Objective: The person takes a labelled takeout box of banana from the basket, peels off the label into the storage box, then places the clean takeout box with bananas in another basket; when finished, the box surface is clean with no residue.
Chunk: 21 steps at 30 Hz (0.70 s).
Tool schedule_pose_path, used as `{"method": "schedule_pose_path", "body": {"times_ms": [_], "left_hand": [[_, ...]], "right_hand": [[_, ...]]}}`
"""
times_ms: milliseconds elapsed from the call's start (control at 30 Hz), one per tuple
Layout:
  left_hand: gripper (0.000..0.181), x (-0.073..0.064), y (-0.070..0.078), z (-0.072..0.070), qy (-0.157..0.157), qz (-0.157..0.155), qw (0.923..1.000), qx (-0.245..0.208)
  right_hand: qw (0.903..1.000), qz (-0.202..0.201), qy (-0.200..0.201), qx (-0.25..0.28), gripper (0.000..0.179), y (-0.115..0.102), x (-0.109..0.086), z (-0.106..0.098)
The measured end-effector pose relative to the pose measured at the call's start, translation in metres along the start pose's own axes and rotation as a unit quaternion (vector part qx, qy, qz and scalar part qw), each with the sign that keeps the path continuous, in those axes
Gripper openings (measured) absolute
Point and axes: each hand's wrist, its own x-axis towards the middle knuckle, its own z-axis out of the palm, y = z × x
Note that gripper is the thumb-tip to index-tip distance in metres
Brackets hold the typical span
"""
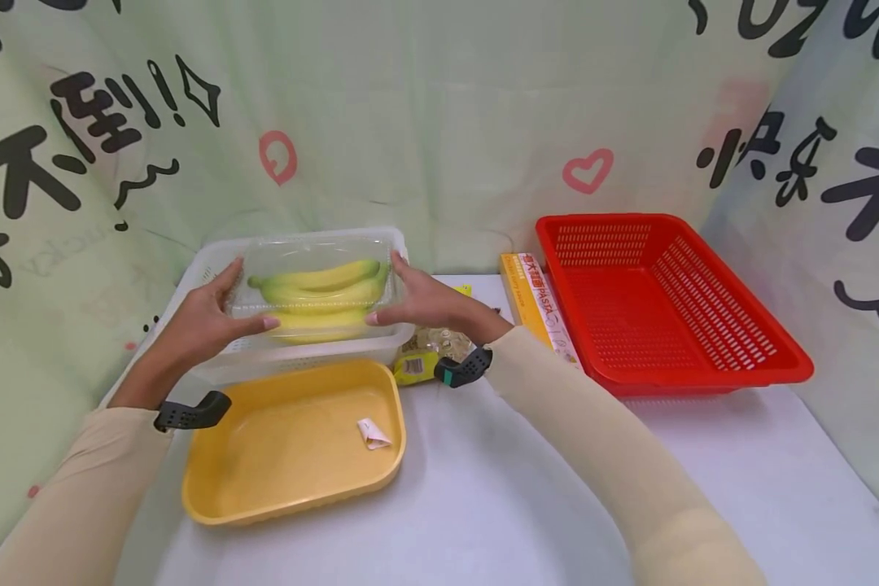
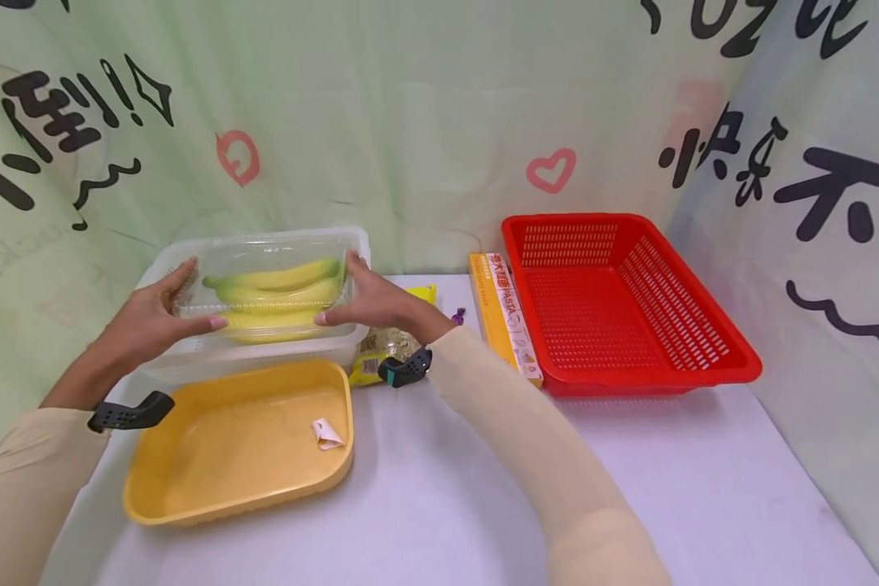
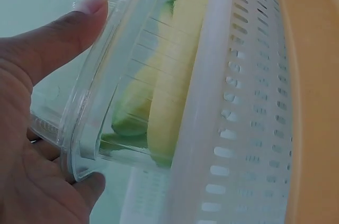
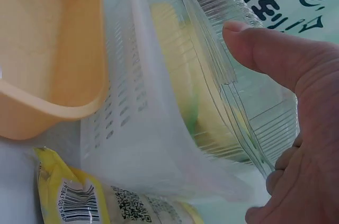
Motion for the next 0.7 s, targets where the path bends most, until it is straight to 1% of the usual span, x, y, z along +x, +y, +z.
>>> {"method": "schedule_pose_path", "body": {"times_ms": [133, 300, 500, 700], "left_hand": [[0.111, 0.001, -0.003, -0.001, -0.007, 0.002, 0.9999, 0.015], [0.111, 0.002, -0.005, -0.004, -0.021, -0.002, 0.9995, 0.021], [0.114, 0.006, -0.006, -0.003, -0.033, -0.013, 0.999, 0.026], [0.117, 0.008, -0.01, -0.003, -0.037, -0.02, 0.9985, 0.036]], "right_hand": [[0.9997, 0.006, -0.004, -0.024, 0.117, 0.004, 0.004, 0.003], [0.9987, 0.016, -0.009, -0.047, 0.117, 0.003, 0.008, 0.006], [0.9985, 0.023, -0.005, -0.05, 0.114, 0.002, 0.011, 0.008], [0.9979, 0.014, -0.007, -0.063, 0.113, 0.0, 0.014, 0.01]]}}
